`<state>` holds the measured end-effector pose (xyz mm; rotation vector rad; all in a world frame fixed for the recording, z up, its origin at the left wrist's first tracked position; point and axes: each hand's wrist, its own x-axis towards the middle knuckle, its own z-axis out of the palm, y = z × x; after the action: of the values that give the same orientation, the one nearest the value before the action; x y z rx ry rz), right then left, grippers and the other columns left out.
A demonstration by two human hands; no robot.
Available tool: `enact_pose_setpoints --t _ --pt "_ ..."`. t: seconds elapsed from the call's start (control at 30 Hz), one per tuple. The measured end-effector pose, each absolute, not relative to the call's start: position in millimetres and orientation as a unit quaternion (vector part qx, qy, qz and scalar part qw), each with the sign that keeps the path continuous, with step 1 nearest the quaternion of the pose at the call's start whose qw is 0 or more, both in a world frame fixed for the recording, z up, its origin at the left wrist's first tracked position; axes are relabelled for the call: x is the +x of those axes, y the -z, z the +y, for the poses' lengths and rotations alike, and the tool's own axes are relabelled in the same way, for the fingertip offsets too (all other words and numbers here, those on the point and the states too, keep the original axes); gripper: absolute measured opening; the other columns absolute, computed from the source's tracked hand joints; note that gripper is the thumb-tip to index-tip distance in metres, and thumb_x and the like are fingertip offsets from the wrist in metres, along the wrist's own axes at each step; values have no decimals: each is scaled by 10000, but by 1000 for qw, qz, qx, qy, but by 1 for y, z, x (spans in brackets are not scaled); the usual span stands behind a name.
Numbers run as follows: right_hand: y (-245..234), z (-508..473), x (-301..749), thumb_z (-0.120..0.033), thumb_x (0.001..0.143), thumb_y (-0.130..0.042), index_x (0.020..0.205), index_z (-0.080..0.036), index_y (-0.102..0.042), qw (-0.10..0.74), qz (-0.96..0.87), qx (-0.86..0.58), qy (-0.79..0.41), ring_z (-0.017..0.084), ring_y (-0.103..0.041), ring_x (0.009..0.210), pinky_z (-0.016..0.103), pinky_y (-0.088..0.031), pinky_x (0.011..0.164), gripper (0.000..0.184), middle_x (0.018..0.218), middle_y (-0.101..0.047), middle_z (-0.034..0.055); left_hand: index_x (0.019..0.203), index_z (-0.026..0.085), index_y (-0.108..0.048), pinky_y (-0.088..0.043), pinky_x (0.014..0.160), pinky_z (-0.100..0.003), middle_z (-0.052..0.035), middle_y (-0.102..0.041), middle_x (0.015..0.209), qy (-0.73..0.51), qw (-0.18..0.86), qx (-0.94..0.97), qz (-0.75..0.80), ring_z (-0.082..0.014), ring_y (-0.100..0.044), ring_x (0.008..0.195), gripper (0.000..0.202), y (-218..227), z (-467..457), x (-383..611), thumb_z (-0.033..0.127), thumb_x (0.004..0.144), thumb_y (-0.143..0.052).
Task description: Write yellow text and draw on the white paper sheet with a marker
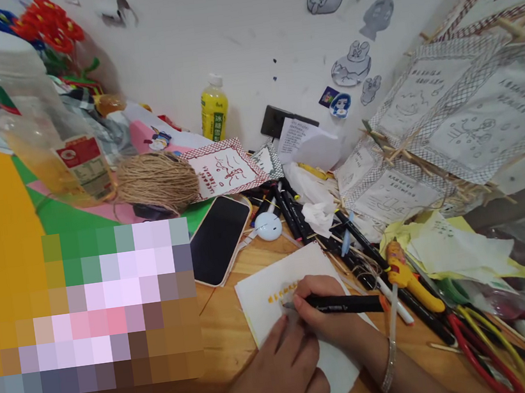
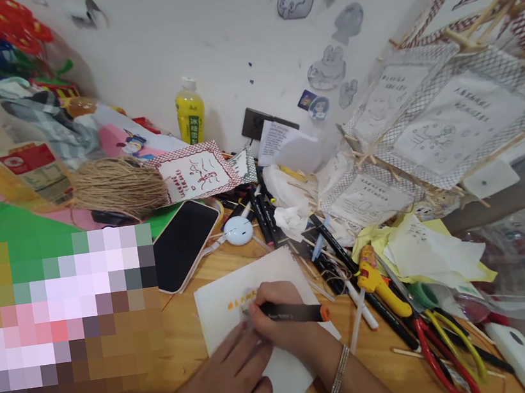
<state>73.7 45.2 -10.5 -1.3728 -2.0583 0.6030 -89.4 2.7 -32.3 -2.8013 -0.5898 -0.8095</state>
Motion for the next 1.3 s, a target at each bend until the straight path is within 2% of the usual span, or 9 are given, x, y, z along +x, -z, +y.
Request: enact_pose_setpoints --t 1.0,1.3 --pt "6 45 71 -264 775 -481 522 -191 -457 307 -752 -527 -250 110 -458 481 227 -350 475 264 491 -508 -23 865 191 -587 -242 989 -456 -116 -599 1101 245 52 -947 -202 -310 -459 1128 172 33 1 -90 355 865 -534" --pt "7 46 71 -259 777 -469 517 -201 -418 315 -748 -527 -252 110 -431 474 233 -330 466 271 491 -471 -28 855 180 -588 -279 967 -464 -121 -607 1078 251 42 -947 -197 -308 -480 1097 183 36 1 -89 360 846 -555"
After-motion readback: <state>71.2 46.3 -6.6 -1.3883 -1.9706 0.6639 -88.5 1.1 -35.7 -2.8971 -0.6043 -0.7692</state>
